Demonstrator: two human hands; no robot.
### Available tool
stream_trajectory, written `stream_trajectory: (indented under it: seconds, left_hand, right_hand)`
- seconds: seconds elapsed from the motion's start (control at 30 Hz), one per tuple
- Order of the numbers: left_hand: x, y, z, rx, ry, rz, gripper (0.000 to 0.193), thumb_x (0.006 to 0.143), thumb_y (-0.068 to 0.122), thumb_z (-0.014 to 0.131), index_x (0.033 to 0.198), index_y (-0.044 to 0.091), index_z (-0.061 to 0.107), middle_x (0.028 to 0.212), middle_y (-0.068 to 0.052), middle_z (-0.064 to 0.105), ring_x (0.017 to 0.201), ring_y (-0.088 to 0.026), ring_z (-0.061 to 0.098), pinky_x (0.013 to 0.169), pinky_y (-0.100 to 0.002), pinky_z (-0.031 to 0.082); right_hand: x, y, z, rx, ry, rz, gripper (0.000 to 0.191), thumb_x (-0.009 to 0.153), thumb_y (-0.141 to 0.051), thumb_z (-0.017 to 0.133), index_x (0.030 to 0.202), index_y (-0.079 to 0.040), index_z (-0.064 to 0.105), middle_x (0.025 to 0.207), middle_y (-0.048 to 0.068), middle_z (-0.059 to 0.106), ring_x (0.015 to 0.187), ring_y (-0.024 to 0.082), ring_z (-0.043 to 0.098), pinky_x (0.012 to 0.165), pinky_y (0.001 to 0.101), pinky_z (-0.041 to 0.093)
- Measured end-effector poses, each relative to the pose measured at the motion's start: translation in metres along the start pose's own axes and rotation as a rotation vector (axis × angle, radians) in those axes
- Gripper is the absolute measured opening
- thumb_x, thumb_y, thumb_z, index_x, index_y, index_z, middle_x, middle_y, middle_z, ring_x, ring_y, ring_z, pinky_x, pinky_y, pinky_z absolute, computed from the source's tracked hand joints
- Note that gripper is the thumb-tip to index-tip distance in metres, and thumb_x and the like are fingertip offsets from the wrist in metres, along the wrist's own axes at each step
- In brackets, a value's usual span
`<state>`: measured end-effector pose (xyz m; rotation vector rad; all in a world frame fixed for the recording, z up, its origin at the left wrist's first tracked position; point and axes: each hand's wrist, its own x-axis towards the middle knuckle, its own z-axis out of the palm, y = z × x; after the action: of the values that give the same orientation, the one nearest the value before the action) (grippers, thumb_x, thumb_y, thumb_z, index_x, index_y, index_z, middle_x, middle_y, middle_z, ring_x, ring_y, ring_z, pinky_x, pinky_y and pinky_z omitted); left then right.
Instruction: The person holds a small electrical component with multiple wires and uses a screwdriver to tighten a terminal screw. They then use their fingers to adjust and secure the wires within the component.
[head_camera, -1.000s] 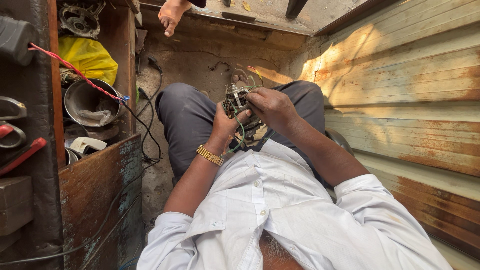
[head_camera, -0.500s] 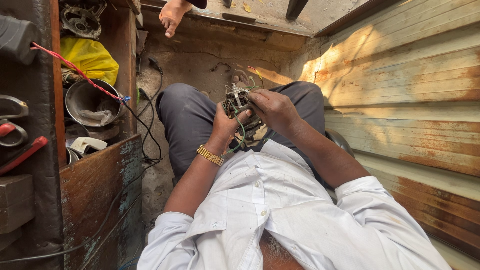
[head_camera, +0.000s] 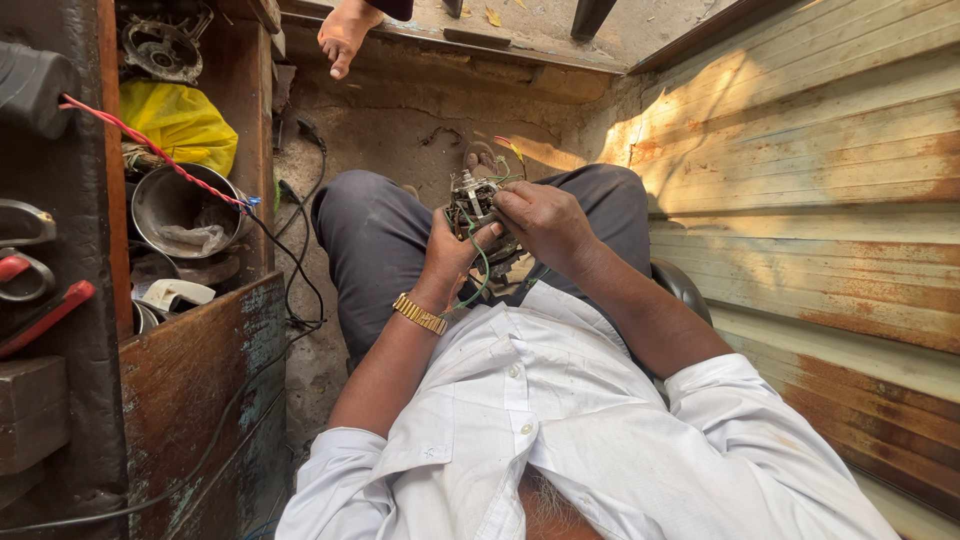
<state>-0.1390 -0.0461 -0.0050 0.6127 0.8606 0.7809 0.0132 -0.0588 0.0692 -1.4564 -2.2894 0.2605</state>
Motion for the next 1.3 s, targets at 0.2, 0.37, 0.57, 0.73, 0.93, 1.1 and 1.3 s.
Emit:
stream_trajectory:
  seconds: [0.2, 0.37, 0.57, 0.73, 0.93, 1.1, 1.3]
  left_hand:
    - [0.002, -0.003, -0.001, 0.043, 0.023, -0.03, 0.073, 0.079, 0.021, 0.087, 0.129, -0.002, 0.038, 0.121, -0.017, 0.06, 0.108, -0.022, 0.068, 0.089, -0.034, 0.064]
    - [0.002, -0.003, -0.001, -0.014, 0.005, 0.002, 0.074, 0.08, 0.02, 0.087, 0.13, -0.001, 0.037, 0.122, -0.016, 0.059, 0.111, -0.021, 0.067, 0.092, -0.034, 0.063]
    - [0.002, 0.001, 0.0, -0.059, 0.007, 0.01, 0.074, 0.079, 0.018, 0.087, 0.131, 0.0, 0.037, 0.123, -0.016, 0.058, 0.111, -0.021, 0.066, 0.092, -0.034, 0.062]
    - [0.0, 0.002, 0.0, -0.053, 0.023, 0.036, 0.073, 0.078, 0.018, 0.088, 0.129, 0.0, 0.039, 0.12, -0.015, 0.06, 0.107, -0.02, 0.067, 0.089, -0.033, 0.062]
    - [0.002, 0.006, 0.004, -0.023, -0.014, 0.063, 0.069, 0.079, 0.02, 0.089, 0.124, 0.0, 0.041, 0.116, -0.013, 0.063, 0.102, -0.017, 0.067, 0.086, -0.032, 0.062]
    - [0.002, 0.011, 0.014, 0.009, -0.033, 0.081, 0.068, 0.078, 0.021, 0.09, 0.123, 0.0, 0.043, 0.116, -0.012, 0.063, 0.103, -0.017, 0.067, 0.086, -0.032, 0.062]
    - [0.009, 0.015, 0.031, 0.053, -0.099, 0.075, 0.067, 0.08, 0.022, 0.089, 0.124, 0.001, 0.042, 0.117, -0.013, 0.063, 0.103, -0.017, 0.068, 0.085, -0.031, 0.063]
  right_hand:
    - [0.003, -0.003, 0.0, -0.002, 0.022, -0.004, 0.024, 0.088, -0.01, 0.078, 0.107, -0.004, 0.066, 0.103, 0.01, 0.071, 0.091, 0.03, 0.072, 0.078, 0.0385, 0.058]
    - [0.006, -0.004, -0.002, -0.012, 0.018, -0.025, 0.026, 0.086, -0.009, 0.079, 0.108, -0.003, 0.066, 0.103, 0.011, 0.071, 0.092, 0.029, 0.072, 0.078, 0.0385, 0.058]
    - [0.01, -0.007, -0.004, -0.001, 0.015, -0.029, 0.025, 0.086, -0.008, 0.079, 0.107, -0.004, 0.066, 0.103, 0.011, 0.071, 0.092, 0.03, 0.071, 0.079, 0.0389, 0.057]
    - [0.011, -0.011, -0.003, 0.002, 0.039, -0.031, 0.026, 0.085, -0.008, 0.078, 0.107, -0.004, 0.066, 0.105, 0.011, 0.071, 0.094, 0.03, 0.071, 0.079, 0.0389, 0.056]
    - [0.013, -0.014, -0.008, -0.022, 0.08, -0.013, 0.026, 0.083, -0.007, 0.079, 0.105, -0.004, 0.066, 0.105, 0.01, 0.071, 0.093, 0.03, 0.071, 0.08, 0.0394, 0.056]
    - [0.013, -0.018, -0.021, -0.044, 0.086, -0.009, 0.026, 0.083, -0.007, 0.078, 0.106, -0.005, 0.067, 0.105, 0.01, 0.07, 0.093, 0.031, 0.07, 0.08, 0.0398, 0.056]
    - [0.007, -0.011, -0.033, -0.068, 0.117, 0.058, 0.023, 0.084, -0.008, 0.077, 0.104, -0.006, 0.066, 0.098, 0.009, 0.069, 0.087, 0.031, 0.069, 0.075, 0.0406, 0.055]
